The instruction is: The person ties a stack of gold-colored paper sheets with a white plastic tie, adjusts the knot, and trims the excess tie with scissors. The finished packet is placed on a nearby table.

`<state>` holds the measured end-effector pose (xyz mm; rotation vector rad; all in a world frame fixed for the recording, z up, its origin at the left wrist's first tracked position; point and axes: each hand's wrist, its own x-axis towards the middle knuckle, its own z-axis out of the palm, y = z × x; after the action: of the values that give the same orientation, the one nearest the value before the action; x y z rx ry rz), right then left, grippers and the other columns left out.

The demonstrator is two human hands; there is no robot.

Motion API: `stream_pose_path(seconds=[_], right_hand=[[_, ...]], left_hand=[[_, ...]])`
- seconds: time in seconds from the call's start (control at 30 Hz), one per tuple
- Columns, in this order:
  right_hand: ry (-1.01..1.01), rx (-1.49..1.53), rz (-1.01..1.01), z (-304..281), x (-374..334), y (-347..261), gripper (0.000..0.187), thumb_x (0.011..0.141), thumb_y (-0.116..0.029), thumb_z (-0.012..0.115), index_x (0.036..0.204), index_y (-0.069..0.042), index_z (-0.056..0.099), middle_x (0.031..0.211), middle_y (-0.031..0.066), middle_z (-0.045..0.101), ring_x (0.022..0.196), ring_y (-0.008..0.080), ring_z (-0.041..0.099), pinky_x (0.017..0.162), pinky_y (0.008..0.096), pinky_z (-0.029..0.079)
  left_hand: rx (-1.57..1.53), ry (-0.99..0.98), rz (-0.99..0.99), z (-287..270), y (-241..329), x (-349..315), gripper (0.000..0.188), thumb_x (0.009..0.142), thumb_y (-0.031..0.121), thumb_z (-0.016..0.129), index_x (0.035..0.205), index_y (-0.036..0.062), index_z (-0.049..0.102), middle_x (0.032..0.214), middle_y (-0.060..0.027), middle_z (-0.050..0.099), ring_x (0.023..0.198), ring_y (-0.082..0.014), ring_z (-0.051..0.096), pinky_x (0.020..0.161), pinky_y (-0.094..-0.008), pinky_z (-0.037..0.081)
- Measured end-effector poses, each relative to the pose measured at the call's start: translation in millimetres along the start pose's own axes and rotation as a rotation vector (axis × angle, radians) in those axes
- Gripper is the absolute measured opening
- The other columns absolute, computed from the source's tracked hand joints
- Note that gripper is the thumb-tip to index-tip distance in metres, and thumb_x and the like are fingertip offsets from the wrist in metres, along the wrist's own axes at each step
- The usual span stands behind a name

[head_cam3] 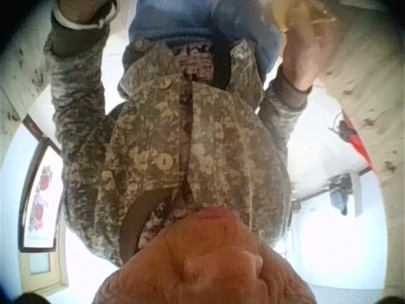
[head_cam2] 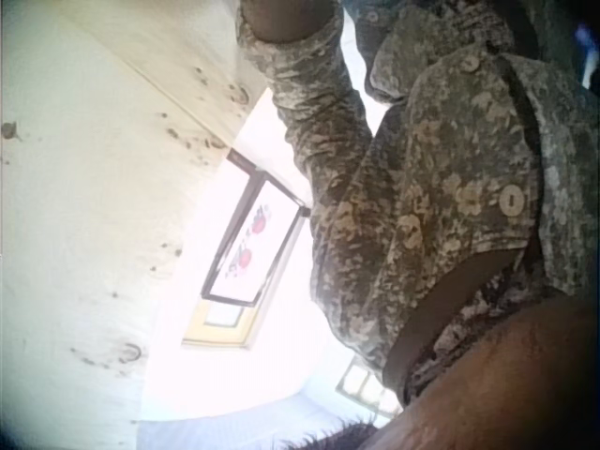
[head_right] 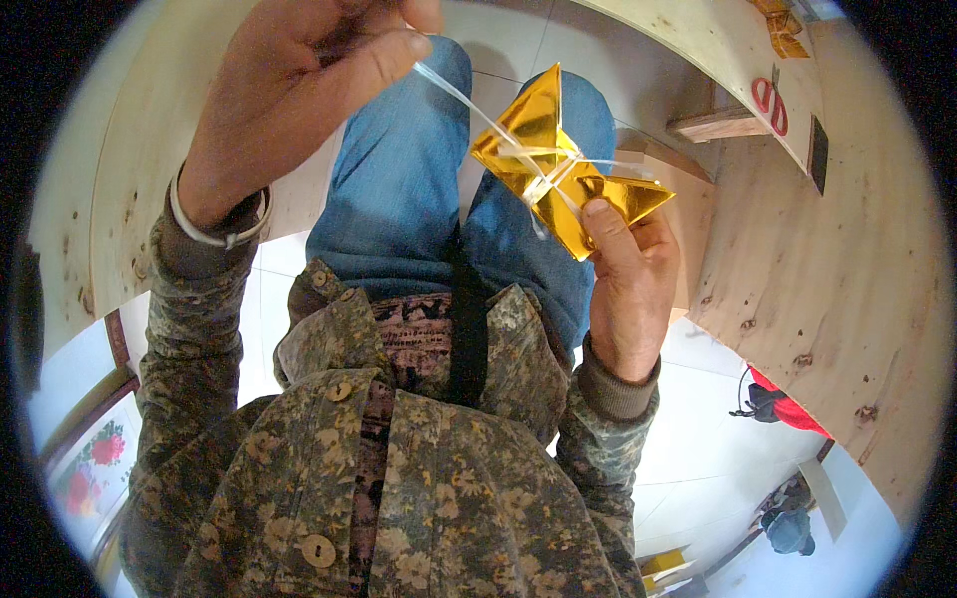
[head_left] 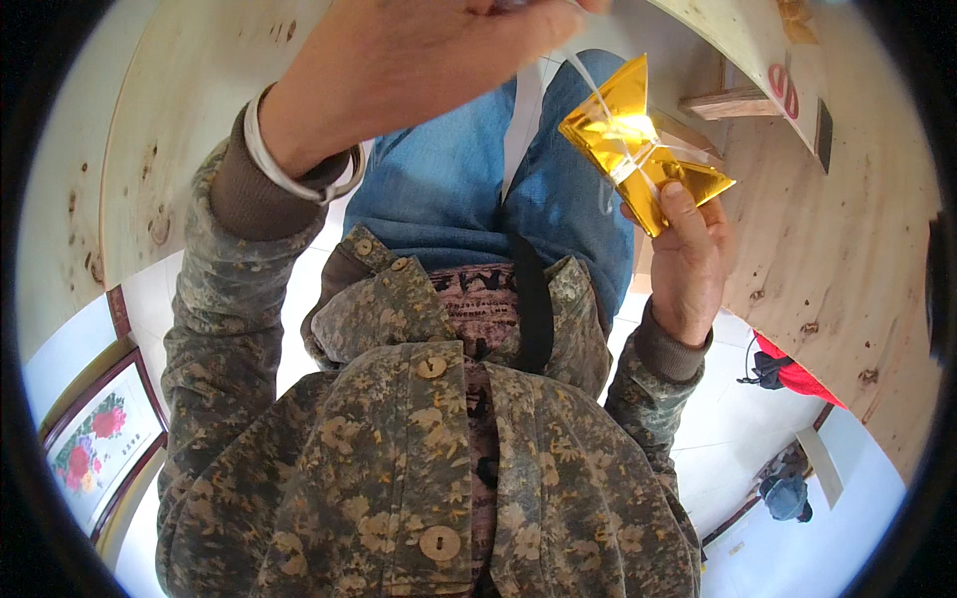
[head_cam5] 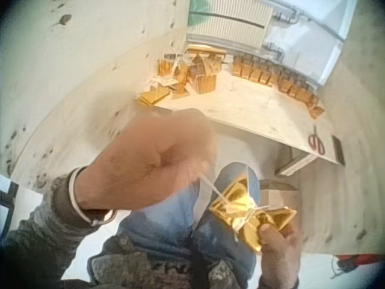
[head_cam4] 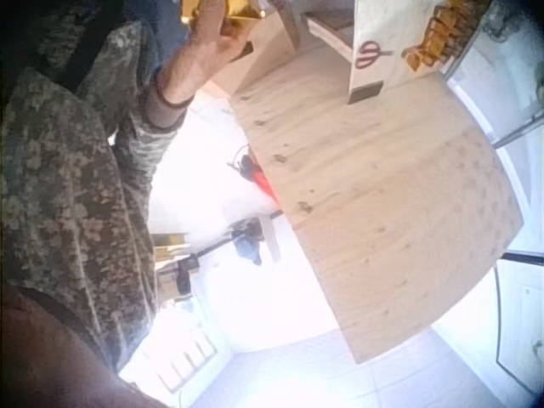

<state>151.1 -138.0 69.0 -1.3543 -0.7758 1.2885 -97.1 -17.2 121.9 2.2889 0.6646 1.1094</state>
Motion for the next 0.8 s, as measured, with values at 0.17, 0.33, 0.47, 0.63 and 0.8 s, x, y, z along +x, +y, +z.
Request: stream_pose_path(seconds=[0.17,0.33,0.47,0.63,0.8], right_hand=[[-0.025,0.000,-0.006,0,-2,2,0.041,0.096,-0.017,0.063,0.130,0.003,0.054,0.123,0.0144,0.063,0.111,0.0249,0.064,0.092,0.0388,0.054],[0.072,0.046,-0.115,10,-3,2,0.039,0.096,-0.013,0.063,0.131,0.003,0.054,0.124,0.0141,0.063,0.112,0.0250,0.063,0.094,0.0387,0.053],[0.188,0.024,-0.232,25,-8,3,0.033,0.094,-0.006,0.067,0.124,0.003,0.057,0.114,0.0121,0.066,0.104,0.0178,0.064,0.093,0.0318,0.049],[0.168,-0.115,-0.357,36,-16,3,0.030,0.096,-0.009,0.065,0.122,0.003,0.060,0.116,0.0121,0.067,0.105,0.0197,0.063,0.094,0.0328,0.048],[0.179,-0.107,-0.399,39,-20,7,0.037,0.091,-0.003,0.070,0.125,0.003,0.056,0.115,0.0124,0.066,0.103,0.0195,0.064,0.093,0.0318,0.051]], left_hand=[[0.235,0.142,-0.173,4,-19,-20,0.004,0.088,0.004,0.062,0.091,0.0047,0.059,0.073,-0.0042,0.054,0.066,-0.0101,0.051,0.059,-0.0266,0.041],[0.650,0.500,0.089,23,-18,-24,0.019,0.078,0.001,0.075,0.093,0.0063,0.065,0.075,0.0006,0.062,0.066,-0.0077,0.056,0.061,-0.0247,0.045],[0.095,0.342,-0.313,58,19,-43,0.014,0.079,0.006,0.079,0.089,0.0038,0.069,0.082,-0.0045,0.069,0.069,-0.0112,0.064,0.064,-0.0259,0.051],[-0.100,0.318,-0.515,90,33,-48,0.011,0.082,0.007,0.078,0.087,0.0010,0.071,0.082,-0.0059,0.070,0.072,-0.0118,0.067,0.065,-0.0256,0.053],[-0.076,0.274,-0.556,91,37,-46,0.012,0.083,0.008,0.077,0.089,-0.0011,0.072,0.079,-0.0056,0.071,0.069,-0.0093,0.066,0.062,-0.0243,0.052]])
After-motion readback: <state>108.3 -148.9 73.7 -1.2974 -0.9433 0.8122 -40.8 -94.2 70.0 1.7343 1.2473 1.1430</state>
